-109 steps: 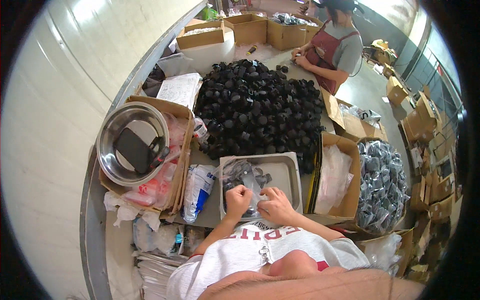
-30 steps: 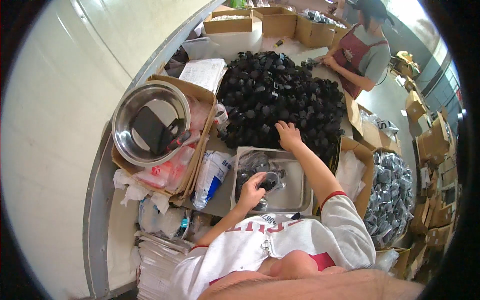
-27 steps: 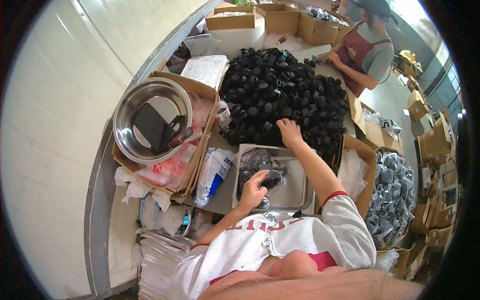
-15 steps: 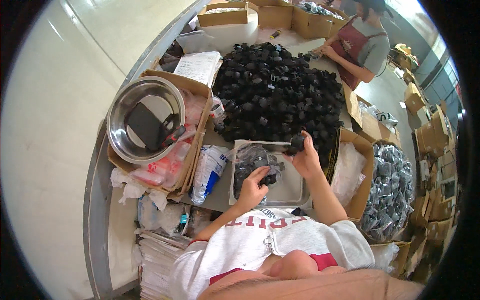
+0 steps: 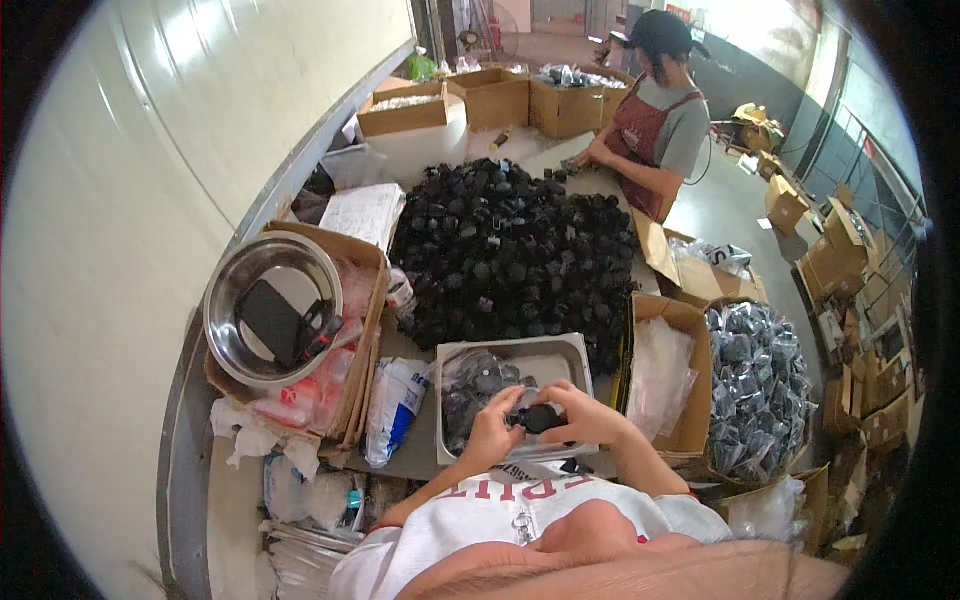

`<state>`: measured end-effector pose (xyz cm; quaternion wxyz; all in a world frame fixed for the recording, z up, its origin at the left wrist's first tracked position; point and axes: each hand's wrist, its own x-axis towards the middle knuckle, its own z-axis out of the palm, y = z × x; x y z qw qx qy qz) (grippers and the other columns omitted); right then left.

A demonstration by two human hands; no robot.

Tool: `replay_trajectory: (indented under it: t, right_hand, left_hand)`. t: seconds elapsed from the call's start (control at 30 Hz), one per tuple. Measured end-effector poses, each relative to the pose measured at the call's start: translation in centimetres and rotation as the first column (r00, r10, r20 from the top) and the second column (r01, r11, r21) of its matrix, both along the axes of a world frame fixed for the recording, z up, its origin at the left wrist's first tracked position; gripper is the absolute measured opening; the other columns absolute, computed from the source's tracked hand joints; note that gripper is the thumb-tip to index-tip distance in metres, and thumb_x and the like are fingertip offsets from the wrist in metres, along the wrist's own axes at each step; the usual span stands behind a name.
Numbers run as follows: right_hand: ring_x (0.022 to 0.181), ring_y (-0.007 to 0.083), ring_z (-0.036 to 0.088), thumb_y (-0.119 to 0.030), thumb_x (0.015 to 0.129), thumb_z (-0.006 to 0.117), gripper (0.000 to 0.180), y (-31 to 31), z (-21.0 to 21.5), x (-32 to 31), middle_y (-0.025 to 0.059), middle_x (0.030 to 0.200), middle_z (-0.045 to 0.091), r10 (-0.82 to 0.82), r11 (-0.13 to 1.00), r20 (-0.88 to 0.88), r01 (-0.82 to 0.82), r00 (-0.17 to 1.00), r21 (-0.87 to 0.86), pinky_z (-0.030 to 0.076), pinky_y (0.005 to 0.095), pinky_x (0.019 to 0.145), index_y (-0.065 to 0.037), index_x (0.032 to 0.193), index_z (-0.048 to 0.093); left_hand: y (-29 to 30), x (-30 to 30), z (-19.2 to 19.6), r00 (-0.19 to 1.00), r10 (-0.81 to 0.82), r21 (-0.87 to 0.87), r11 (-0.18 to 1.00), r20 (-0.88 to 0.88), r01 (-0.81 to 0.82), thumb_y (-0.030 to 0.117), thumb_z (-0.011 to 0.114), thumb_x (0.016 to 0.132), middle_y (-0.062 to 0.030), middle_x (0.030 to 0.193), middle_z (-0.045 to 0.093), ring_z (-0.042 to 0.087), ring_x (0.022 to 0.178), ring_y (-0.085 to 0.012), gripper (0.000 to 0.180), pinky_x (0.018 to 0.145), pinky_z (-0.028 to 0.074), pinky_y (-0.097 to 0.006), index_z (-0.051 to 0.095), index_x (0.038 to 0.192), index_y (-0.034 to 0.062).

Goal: The recorder is shown placing black plastic components into small clear plastic bags at a workstation.

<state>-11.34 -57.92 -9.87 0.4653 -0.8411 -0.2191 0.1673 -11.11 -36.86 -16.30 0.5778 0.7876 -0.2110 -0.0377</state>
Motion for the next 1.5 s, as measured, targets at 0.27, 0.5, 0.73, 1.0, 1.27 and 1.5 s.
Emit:
replay_trajectory:
  t: [0.27,0.5,0.73,1.0,1.27,1.5]
  right_hand:
    - [0.106,0.0351,0.054,-0.013,0.065,0.078,0.051,0.1,-0.4,-0.7,0.0176,0.104,0.057,-0.121,0.974,0.17,0.15,0.978,-0.172,0.045,0.0375,0.091,-0.006,0.111,0.057]
    - [0.093,0.0211,0.057,0.008,0.068,0.072,0.074,1.2,-2.8,0.4,0.0122,0.11,0.051,-0.25,0.924,-0.031,0.248,0.968,0.292,0.049,0.0318,0.083,-0.011,0.133,0.041]
    - [0.095,0.0145,0.057,0.012,0.069,0.072,0.065,0.7,-6.6,0.9,0.0082,0.101,0.057,-0.314,0.92,0.057,0.289,0.948,0.264,0.05,0.0289,0.082,-0.005,0.122,0.038]
    - [0.098,0.0237,0.06,-0.005,0.078,0.067,0.021,2.5,-3.7,-0.3,0.0099,0.104,0.062,-0.044,0.998,0.493,0.056,0.869,-0.01,0.041,0.0369,0.09,-0.005,0.099,0.062]
    - [0.087,0.0171,0.062,-0.015,0.077,0.058,0.008,3.7,-3.0,-0.6,0.0038,0.096,0.063,0.302,0.887,0.492,-0.051,0.817,-0.459,0.038,0.0378,0.086,-0.014,0.08,0.066]
    - [0.097,0.0212,0.063,-0.026,0.083,0.059,0.02,2.4,-5.1,-0.4,0.0108,0.096,0.066,0.333,0.807,0.103,-0.226,0.937,-0.546,0.032,0.0513,0.091,-0.014,0.099,0.062]
  left_hand:
    - [-0.5,-1.2,-1.7,0.98,-0.051,-0.068,0.997,-0.193,0.039,-0.001,0.058,0.066,-0.0156,0.127,0.054,0.052,0.119,-0.0234,0.057,0.101,0.038,-0.031,0.054,0.123,-0.0035]
    - [-0.5,0.0,-0.7,0.994,0.061,-0.072,0.995,-0.088,-0.068,-0.001,0.057,0.067,-0.0159,0.124,0.057,0.054,0.116,-0.0221,0.056,0.098,0.039,-0.028,0.055,0.123,-0.0043]
    - [0.2,-0.7,-0.6,0.969,0.103,-0.142,0.98,-0.226,-0.137,0.0,0.059,0.066,-0.018,0.125,0.056,0.056,0.115,-0.023,0.059,0.097,0.04,-0.028,0.053,0.124,-0.0059]
    - [0.5,-1.1,-0.8,0.989,0.083,-0.117,0.988,-0.124,-0.097,-0.001,0.059,0.067,-0.0184,0.129,0.054,0.055,0.117,-0.0247,0.06,0.098,0.04,-0.028,0.052,0.127,-0.0047]
    - [-0.6,-2.3,-0.1,0.981,0.098,-0.102,0.988,-0.167,-0.116,0.0,0.059,0.068,-0.0198,0.126,0.056,0.056,0.115,-0.0269,0.056,0.097,0.042,-0.029,0.053,0.124,-0.007]
    - [0.0,-1.8,-2.8,0.993,0.03,-0.018,0.999,-0.116,-0.033,-0.002,0.055,0.067,-0.0174,0.126,0.056,0.056,0.115,-0.0264,0.055,0.098,0.042,-0.031,0.055,0.122,-0.005]
